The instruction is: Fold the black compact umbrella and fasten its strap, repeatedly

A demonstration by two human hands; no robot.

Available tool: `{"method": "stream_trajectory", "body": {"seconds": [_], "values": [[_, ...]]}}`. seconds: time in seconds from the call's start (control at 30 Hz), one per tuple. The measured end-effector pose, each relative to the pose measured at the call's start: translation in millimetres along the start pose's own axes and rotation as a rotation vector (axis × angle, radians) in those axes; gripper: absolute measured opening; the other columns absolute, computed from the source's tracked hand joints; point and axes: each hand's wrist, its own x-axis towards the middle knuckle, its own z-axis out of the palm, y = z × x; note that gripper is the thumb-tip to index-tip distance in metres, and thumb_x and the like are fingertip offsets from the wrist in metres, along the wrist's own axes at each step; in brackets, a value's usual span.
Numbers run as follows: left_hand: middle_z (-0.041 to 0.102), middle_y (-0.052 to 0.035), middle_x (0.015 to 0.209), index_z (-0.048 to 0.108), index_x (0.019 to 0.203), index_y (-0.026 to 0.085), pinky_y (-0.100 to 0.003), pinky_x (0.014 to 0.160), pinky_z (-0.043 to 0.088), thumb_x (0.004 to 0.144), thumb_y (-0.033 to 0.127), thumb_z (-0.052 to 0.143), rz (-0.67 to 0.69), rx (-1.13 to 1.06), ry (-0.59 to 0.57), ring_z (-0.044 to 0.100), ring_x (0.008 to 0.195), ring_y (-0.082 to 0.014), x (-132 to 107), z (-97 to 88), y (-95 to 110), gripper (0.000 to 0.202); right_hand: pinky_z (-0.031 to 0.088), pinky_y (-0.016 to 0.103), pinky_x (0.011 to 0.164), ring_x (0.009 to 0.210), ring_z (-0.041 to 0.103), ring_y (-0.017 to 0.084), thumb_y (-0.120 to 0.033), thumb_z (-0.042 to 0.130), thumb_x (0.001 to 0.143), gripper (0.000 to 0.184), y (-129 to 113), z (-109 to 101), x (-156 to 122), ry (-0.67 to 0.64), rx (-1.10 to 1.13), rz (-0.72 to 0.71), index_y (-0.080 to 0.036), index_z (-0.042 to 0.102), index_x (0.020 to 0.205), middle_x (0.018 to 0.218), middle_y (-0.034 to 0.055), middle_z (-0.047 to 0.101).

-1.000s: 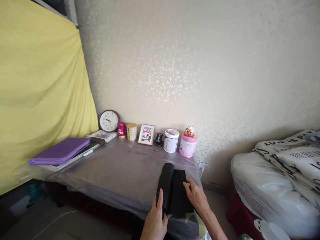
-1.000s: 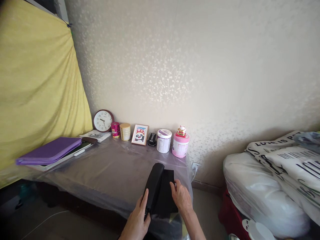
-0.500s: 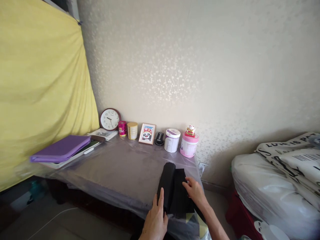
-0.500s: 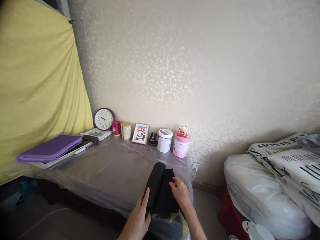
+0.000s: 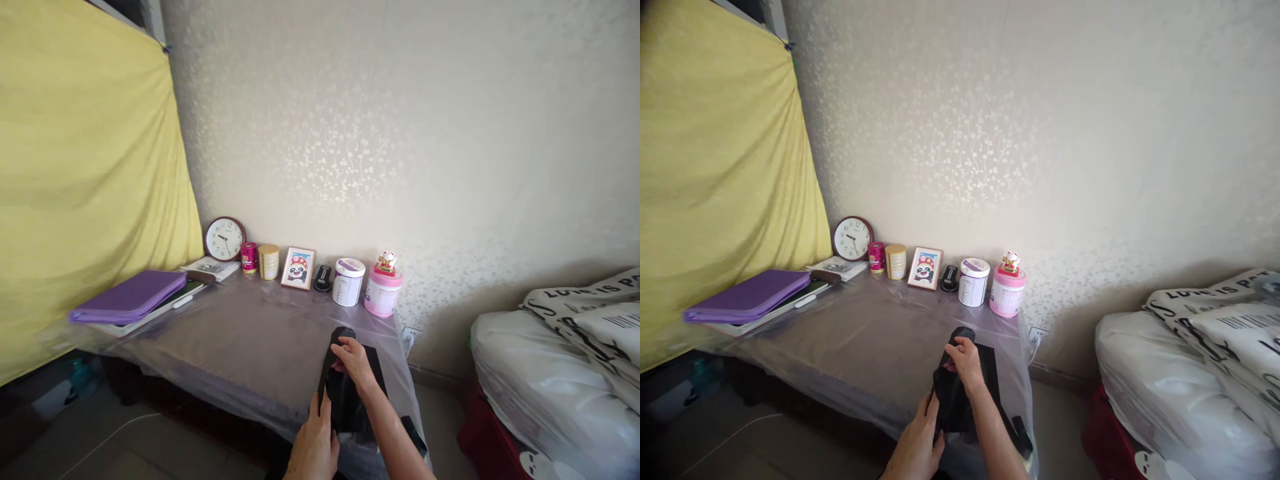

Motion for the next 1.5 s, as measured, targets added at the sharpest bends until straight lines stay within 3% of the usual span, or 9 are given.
{"method": "stream_trajectory", "body": {"seconds": [0.27,0.4,0.57,0.73,0.87,1.0,1.1,1.3,1.5], "values": [[0.030,-0.0182,0.137,0.014,0.138,0.008,-0.023,0.086,0.039,0.074,0.007,0.038,-0.021,0.016,0.004,0.051,0.109,-0.0196,-2,-4.5,2,0.069,0.044,0.020,0.042,0.045,0.060,0.013,-0.025,0.060,0.070,0.033,17,14,15,-0.042,-0.200,-0.002,-0.014,0.050,0.100,0.051,-0.0051,0.060],[0.033,-0.0185,0.134,0.018,0.136,0.006,-0.026,0.084,0.041,0.078,0.014,0.039,-0.060,0.066,0.023,0.051,0.109,-0.0215,-5,-4.1,-1,0.063,0.044,0.020,0.048,0.051,0.062,0.012,-0.028,0.052,0.075,0.030,17,15,14,-0.080,-0.379,-0.071,-0.014,0.048,0.102,0.058,-0.0031,0.064],[0.010,-0.0092,0.147,0.018,0.139,0.021,-0.029,0.085,0.043,0.076,0.020,0.043,0.028,0.102,0.110,0.038,0.122,-0.0263,-10,-3.5,-11,0.067,0.043,0.021,0.058,0.063,0.064,0.013,-0.029,0.048,0.077,0.027,5,15,5,-0.088,-0.554,-0.149,-0.015,0.052,0.101,0.061,-0.0016,0.067],[-0.003,0.0012,0.149,0.020,0.138,0.031,-0.035,0.077,0.047,0.073,0.015,0.043,0.135,0.217,0.084,0.049,0.106,-0.0280,-12,-9.0,-7,0.071,0.040,0.021,0.061,0.068,0.064,0.013,-0.027,0.046,0.078,0.020,-5,15,-4,-0.083,-0.634,-0.203,-0.018,0.057,0.092,0.062,-0.0009,0.068],[-0.004,-0.0014,0.149,0.013,0.139,0.029,-0.033,0.077,0.048,0.069,0.006,0.043,0.125,0.317,0.037,0.053,0.099,-0.0224,-9,-10.8,1,0.079,0.040,0.020,0.060,0.062,0.063,0.012,-0.024,0.046,0.077,0.015,-7,15,-5,-0.104,-0.632,-0.214,-0.020,0.059,0.084,0.062,-0.0016,0.067],[-0.005,-0.0097,0.148,0.000,0.140,0.023,-0.028,0.078,0.048,0.067,0.003,0.045,0.065,0.313,-0.043,0.057,0.095,-0.0182,-5,-11.0,6,0.088,0.042,0.021,0.060,0.061,0.063,0.012,-0.022,0.045,0.077,0.015,-5,16,-7,-0.101,-0.615,-0.247,-0.020,0.060,0.083,0.060,-0.0021,0.066],[-0.002,-0.0136,0.147,0.002,0.140,0.019,-0.027,0.074,0.050,0.067,0.002,0.043,0.038,0.342,-0.064,0.061,0.089,-0.0181,-1,-10.4,7,0.085,0.044,0.022,0.062,0.062,0.063,0.012,-0.023,0.043,0.082,0.019,-2,14,-16,-0.124,-0.573,-0.368,-0.021,0.061,0.088,0.065,-0.0011,0.066],[0.008,-0.0154,0.147,0.011,0.140,0.017,-0.029,0.075,0.050,0.067,-0.001,0.041,0.045,0.381,-0.078,0.062,0.087,-0.0198,3,-5.2,7,0.081,0.043,0.027,0.084,0.090,0.058,0.015,-0.025,0.040,0.088,0.024,15,0,-39,-0.192,-0.597,-0.819,-0.022,0.063,0.092,0.091,0.0037,0.066],[0.011,-0.0138,0.147,0.003,0.139,0.022,-0.023,0.071,0.048,0.066,-0.001,0.041,0.016,0.421,-0.030,0.062,0.086,-0.0166,7,7.5,-4,0.086,0.026,0.039,0.103,0.111,0.051,0.017,-0.023,0.037,0.091,0.027,24,-8,-11,-0.224,-0.774,-0.861,-0.022,0.064,0.091,0.095,0.0021,0.068]]}}
